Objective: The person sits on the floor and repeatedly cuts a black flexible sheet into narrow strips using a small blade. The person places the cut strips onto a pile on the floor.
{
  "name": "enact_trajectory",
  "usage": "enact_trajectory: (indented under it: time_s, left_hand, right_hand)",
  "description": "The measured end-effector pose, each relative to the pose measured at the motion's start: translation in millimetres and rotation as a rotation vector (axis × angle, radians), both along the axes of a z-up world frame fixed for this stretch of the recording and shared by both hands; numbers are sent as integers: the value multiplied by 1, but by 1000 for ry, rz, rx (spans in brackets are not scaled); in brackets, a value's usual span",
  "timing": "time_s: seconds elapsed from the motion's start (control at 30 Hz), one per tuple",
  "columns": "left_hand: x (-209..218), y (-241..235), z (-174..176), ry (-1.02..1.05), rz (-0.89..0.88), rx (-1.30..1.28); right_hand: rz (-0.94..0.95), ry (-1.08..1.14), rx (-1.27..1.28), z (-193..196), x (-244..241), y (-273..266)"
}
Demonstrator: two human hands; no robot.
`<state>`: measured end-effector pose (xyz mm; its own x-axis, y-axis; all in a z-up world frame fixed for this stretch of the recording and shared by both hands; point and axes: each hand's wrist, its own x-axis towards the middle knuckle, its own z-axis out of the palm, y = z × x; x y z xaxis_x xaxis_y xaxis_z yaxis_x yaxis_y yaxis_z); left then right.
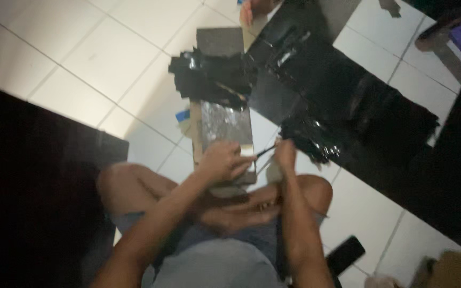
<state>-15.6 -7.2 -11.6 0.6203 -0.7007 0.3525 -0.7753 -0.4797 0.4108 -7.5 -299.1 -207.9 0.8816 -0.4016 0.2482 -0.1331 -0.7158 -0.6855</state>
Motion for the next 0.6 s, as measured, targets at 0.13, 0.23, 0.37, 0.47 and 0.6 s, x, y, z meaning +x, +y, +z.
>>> enact_trajectory:
  time_s: [0.13, 0.23, 0.37, 0.47, 0.6]
  left_hand:
    - [-1, 3, -7, -33, -6, -65]
    - [-13, -6, -3, 177, 44, -125]
    - [-51, -25, 39, 1078, 50, -607]
    - [-75, -40, 76, 1585, -7, -866]
    - [-76, -33, 110, 1602, 0, -954]
  right_hand:
    - [-151, 92, 330, 114, -21, -40]
    - [-101, -73, 325, 210, -77, -37]
    - [58, -385, 116, 292, -137, 20]
    - [286, -659, -237, 311, -172, 67]
    - [321, -595, -394, 309, -210, 111]
